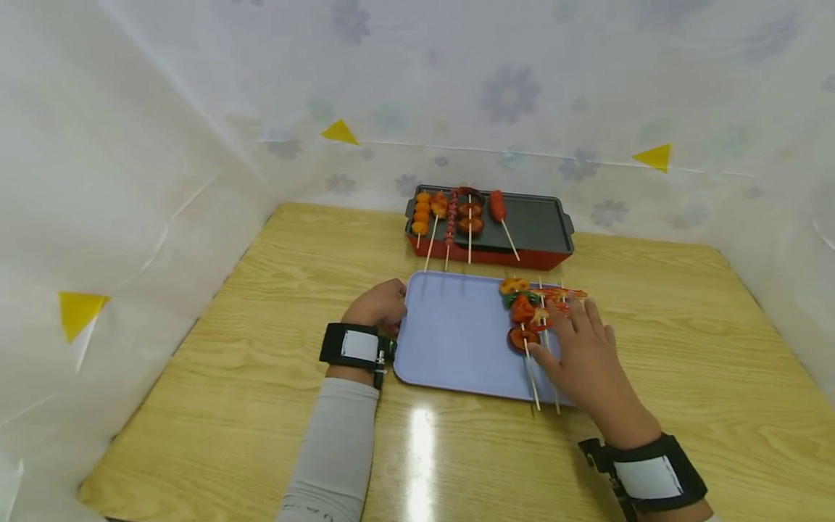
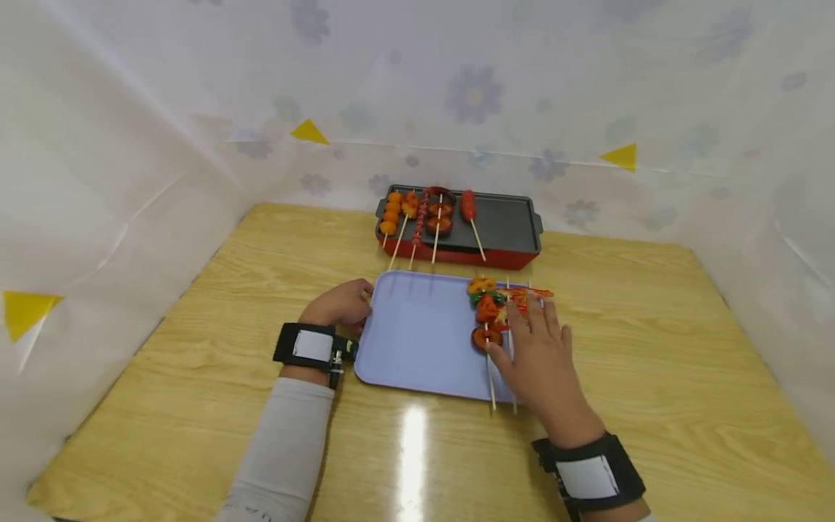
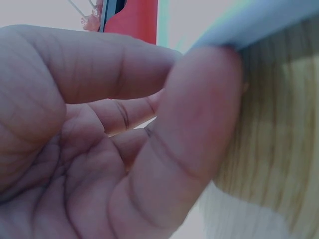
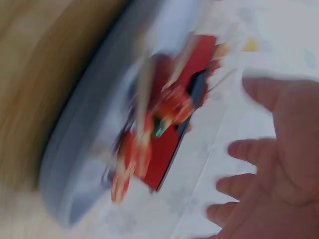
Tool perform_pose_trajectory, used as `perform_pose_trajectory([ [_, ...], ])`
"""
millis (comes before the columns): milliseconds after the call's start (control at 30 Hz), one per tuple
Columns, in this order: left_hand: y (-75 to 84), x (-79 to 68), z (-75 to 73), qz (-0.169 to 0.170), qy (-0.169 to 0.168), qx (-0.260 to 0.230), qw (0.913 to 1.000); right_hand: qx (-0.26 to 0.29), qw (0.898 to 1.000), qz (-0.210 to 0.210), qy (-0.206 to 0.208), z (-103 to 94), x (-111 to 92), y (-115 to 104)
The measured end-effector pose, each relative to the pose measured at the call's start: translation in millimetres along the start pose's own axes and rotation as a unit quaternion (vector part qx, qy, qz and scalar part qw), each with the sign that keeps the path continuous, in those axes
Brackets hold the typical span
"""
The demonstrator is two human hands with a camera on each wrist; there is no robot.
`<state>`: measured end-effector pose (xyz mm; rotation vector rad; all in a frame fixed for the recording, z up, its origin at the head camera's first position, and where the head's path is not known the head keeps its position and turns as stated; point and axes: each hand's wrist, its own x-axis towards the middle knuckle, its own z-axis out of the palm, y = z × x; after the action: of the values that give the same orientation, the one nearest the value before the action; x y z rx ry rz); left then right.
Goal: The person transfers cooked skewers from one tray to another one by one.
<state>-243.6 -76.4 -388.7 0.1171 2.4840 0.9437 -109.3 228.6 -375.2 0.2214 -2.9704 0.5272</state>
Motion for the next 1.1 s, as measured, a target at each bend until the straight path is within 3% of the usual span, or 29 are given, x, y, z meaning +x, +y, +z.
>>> perform_pose_trajectory([
  [167, -0.1, -2.3, -0.7, 0.002, -0.002, 0.0, 1.0, -0.063, 0.998, 0.011, -0.022, 8.8, 2.7, 5.1],
  [400, 1.5, -3.1, -0.9, 0.011, 0.0, -0.004, 0.9999, -0.061, 0.998, 0.01, -0.005, 4.2, 2.8, 5.9],
  [633, 3.2, -1.9, -2.0, 0.012, -0.004, -0.004, 0.9999, -0.062, 0.997, 0.033, -0.015, -2.5, 6.7, 13.5],
  [967, 5.0, -1.2, -0.8, 0.006, -0.006, -0.002, 1.0, -0.055, 0.997, 0.051, -0.026, -12.2, 28.7, 28.7],
  [1100, 2.7, -3.3, -0.3, -0.005, -0.003, -0.001, 1.0, -0.033, 0.999, 0.034, -0.01, -11.9, 39.4, 33.1],
])
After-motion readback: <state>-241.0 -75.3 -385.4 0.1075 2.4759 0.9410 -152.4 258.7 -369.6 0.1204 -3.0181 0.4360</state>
